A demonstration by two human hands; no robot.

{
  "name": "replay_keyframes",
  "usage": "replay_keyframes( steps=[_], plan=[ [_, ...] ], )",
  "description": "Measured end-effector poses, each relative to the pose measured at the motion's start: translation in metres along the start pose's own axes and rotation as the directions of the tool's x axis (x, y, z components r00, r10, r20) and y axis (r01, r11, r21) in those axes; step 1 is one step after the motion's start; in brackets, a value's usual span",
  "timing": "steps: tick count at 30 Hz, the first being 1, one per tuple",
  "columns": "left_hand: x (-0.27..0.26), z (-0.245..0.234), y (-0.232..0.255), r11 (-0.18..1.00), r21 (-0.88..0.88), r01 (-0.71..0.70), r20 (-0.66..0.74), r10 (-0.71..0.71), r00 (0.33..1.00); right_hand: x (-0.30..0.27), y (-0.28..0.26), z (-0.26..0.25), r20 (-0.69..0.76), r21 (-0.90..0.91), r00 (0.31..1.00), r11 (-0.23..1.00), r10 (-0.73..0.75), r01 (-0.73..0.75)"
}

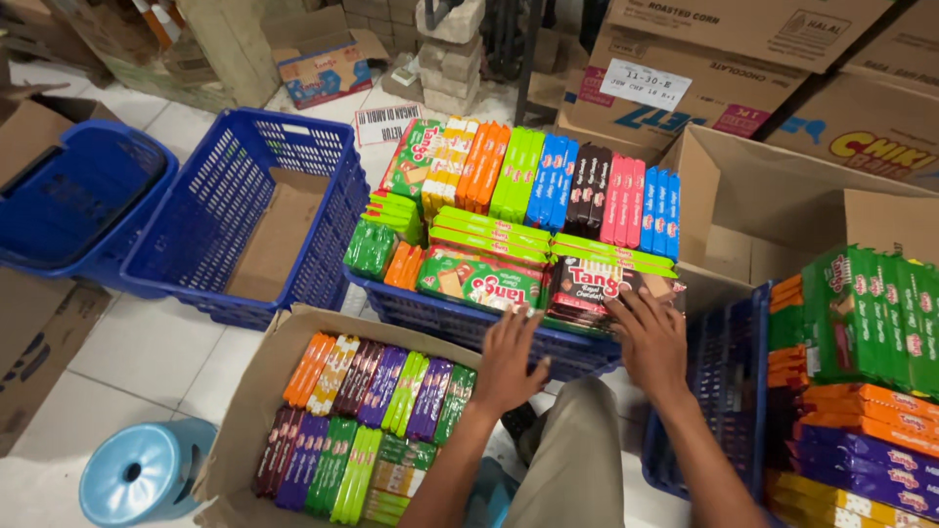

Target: The person transfers stacks of colorful snack packets from a cardboard box into a blue plastic crate. They pick up the packets by hand and place them into the crate, arranging them in rows.

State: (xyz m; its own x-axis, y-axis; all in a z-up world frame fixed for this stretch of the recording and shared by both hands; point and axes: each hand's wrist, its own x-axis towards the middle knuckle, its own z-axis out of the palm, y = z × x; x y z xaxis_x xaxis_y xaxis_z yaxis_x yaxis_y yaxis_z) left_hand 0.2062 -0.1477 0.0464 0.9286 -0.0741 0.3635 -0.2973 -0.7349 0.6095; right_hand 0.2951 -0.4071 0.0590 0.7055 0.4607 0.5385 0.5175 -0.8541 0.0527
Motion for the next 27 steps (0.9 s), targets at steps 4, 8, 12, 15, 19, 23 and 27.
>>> replay_keyframes(
  steps=[4,8,12,15,19,23,27],
  plan=[
    [-0.055,0.005,-0.038,0.983,0.033,0.181,-0.125,-0.176,0.976,0.009,-0.016,-0.016,-0.042,0.037,0.999,0.999,-0.014,0.016],
    [-0.158,0.030,-0.106,0.865,0.064,0.498,-0.099,-0.491,0.865,-0.026,-0.060,-0.007,-0.224,0.100,0.969,0.986,-0.105,0.130],
    [-0.274,0.037,-0.151,0.444,0.235,0.865,0.318,-0.876,0.363,-0.097,-0.131,0.049,0.231,0.560,0.941,0.825,-0.247,0.079],
    [-0.335,0.044,-0.190,0.243,0.303,0.922,0.264,-0.950,0.164,-0.129,-0.183,0.114,0.486,0.680,0.743,0.733,-0.459,0.008],
    [-0.384,0.059,-0.237,0.050,0.369,0.928,0.306,-0.949,-0.071,-0.158,-0.210,0.175,0.668,0.678,0.392,0.735,-0.633,0.030],
    [-0.403,0.093,-0.278,0.129,0.437,0.890,0.114,-0.990,0.088,-0.123,-0.229,0.153,0.964,0.267,0.069,0.903,-0.259,-0.336],
    [-0.408,0.111,-0.296,0.165,0.500,0.850,-0.055,-0.974,0.221,-0.134,-0.230,0.170,0.979,0.206,0.096,0.895,-0.182,-0.396]
  ],
)
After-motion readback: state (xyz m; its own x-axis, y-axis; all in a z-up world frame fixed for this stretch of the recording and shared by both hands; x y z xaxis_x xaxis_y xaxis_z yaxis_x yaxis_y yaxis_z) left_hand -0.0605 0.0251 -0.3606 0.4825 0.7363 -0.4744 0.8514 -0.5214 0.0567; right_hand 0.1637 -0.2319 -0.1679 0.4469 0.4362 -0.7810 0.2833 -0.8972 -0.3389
